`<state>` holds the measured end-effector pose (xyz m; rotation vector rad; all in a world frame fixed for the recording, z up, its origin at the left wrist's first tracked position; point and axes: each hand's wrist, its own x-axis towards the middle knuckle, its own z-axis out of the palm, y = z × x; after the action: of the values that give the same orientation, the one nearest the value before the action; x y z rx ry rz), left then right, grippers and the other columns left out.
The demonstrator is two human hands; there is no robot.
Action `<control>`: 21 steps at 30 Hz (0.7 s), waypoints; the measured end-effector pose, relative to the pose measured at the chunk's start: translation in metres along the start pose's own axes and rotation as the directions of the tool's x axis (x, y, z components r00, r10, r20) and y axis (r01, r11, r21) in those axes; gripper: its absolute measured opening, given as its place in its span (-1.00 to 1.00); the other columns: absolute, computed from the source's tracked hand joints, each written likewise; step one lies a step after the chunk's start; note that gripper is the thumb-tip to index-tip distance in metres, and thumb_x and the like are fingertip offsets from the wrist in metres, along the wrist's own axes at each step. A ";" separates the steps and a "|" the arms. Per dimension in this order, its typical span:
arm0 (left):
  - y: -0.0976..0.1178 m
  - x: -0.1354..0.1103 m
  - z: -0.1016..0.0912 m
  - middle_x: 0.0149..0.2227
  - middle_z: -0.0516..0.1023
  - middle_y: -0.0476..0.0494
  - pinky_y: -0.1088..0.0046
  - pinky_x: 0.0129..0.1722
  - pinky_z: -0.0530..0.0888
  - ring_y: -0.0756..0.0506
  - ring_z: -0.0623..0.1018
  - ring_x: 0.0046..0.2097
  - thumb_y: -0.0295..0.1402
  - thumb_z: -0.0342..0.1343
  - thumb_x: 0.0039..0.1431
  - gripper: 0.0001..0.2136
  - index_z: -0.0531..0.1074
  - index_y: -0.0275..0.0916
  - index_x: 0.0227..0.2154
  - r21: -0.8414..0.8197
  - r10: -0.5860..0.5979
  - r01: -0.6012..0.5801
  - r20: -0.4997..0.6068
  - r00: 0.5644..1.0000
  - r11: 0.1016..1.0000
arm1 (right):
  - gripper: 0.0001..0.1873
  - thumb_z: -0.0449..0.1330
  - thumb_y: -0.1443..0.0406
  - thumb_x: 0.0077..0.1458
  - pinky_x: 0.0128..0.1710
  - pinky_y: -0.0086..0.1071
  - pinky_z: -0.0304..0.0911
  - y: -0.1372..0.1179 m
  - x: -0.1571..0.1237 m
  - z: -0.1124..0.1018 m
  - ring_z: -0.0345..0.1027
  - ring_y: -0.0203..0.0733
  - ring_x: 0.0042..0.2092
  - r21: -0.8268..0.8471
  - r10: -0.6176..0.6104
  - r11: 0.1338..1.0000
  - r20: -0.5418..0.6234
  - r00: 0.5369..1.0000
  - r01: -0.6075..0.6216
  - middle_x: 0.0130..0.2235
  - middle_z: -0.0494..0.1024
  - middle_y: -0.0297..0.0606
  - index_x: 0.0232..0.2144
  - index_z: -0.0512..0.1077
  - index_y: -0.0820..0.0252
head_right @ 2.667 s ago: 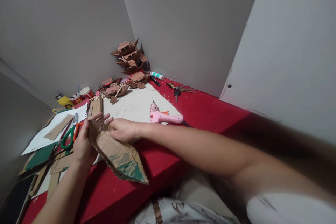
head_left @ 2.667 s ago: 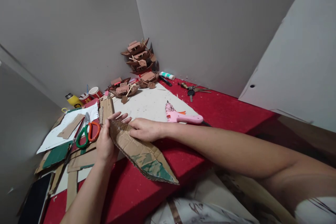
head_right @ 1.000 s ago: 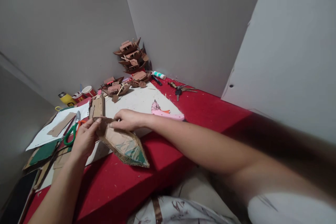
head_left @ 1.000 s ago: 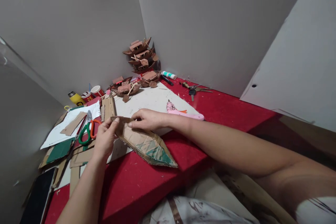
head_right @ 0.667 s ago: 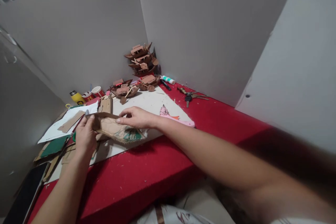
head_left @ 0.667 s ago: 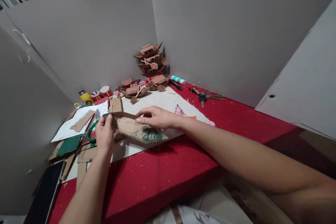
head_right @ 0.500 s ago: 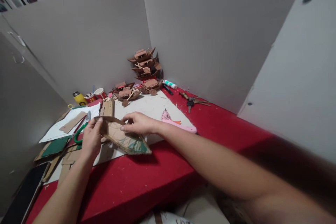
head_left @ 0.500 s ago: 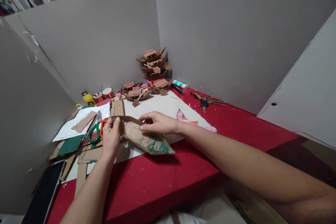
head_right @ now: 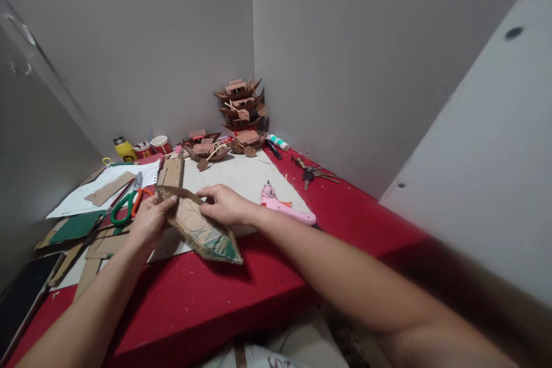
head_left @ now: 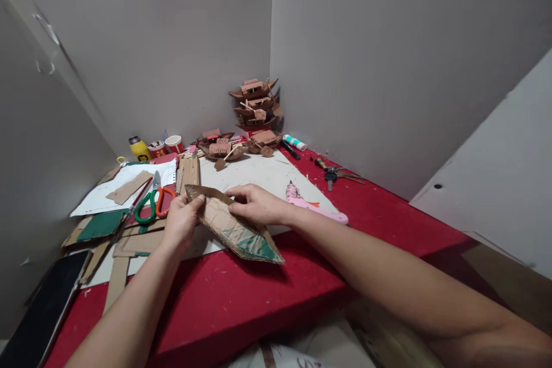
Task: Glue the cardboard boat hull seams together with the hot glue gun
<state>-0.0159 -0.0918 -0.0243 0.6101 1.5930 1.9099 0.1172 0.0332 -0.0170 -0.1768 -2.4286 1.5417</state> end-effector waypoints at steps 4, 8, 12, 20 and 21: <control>-0.002 0.000 0.000 -0.55 0.54 -0.06 0.44 -0.45 0.44 -0.08 0.53 -0.50 -0.30 0.35 -0.33 -0.67 0.49 -0.33 -0.41 -0.011 0.015 -0.015 0.002 1.000 1.000 | -0.60 0.03 0.47 -0.02 -0.35 -0.44 0.24 0.001 0.000 0.003 0.31 -0.33 -0.38 0.027 0.001 1.000 0.002 1.000 -0.001 -0.32 0.53 -0.27 -0.13 0.49 0.34; -0.003 -0.001 0.002 -0.55 0.54 -0.06 0.42 -0.43 0.44 -0.07 0.52 -0.51 -0.33 0.33 -0.33 -0.68 0.49 -0.33 -0.42 -0.019 0.026 -0.027 -0.023 0.999 0.999 | -0.62 0.05 0.44 0.02 -0.38 -0.45 0.24 0.000 0.000 0.003 0.33 -0.32 -0.38 0.011 0.021 1.000 0.013 1.000 -0.021 -0.32 0.54 -0.26 -0.10 0.48 0.33; 0.004 0.000 0.001 -0.55 0.52 -0.01 0.46 -0.48 0.42 -0.02 0.47 -0.55 -0.39 0.28 -0.31 -0.71 0.46 -0.31 -0.40 -0.047 0.069 -0.075 -0.121 0.990 0.996 | -0.63 0.12 0.30 0.10 -0.30 -0.41 0.29 -0.004 -0.001 -0.007 0.37 -0.28 -0.30 -0.052 0.020 0.998 -0.059 0.998 -0.023 -0.25 0.55 -0.18 -0.05 0.45 0.33; 0.030 0.007 -0.010 -0.55 0.43 0.08 0.51 -0.50 0.40 0.03 0.40 -0.55 -0.47 0.12 -0.23 -0.84 0.38 -0.24 -0.46 -0.119 0.147 -0.216 -0.428 0.892 0.969 | -0.56 0.05 0.03 0.18 -0.62 -0.51 0.26 -0.006 0.000 -0.020 0.36 -0.34 -0.48 0.136 0.058 0.990 -0.195 0.979 -0.031 -0.37 0.49 -0.25 -0.10 0.44 0.23; 0.032 0.007 -0.011 -0.56 0.41 0.09 0.51 -0.51 0.39 0.03 0.39 -0.56 -0.47 0.11 -0.22 -0.84 0.37 -0.23 -0.46 -0.123 0.140 -0.218 -0.455 0.879 0.968 | -0.54 0.05 0.02 0.18 -0.64 -0.50 0.27 -0.007 0.000 -0.019 0.39 -0.33 -0.49 0.187 0.061 0.982 -0.181 0.982 -0.027 -0.34 0.50 -0.22 -0.06 0.42 0.22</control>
<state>-0.0327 -0.0991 0.0046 0.2635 1.6555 2.4308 0.1226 0.0468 -0.0032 -0.3256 -2.1401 1.6772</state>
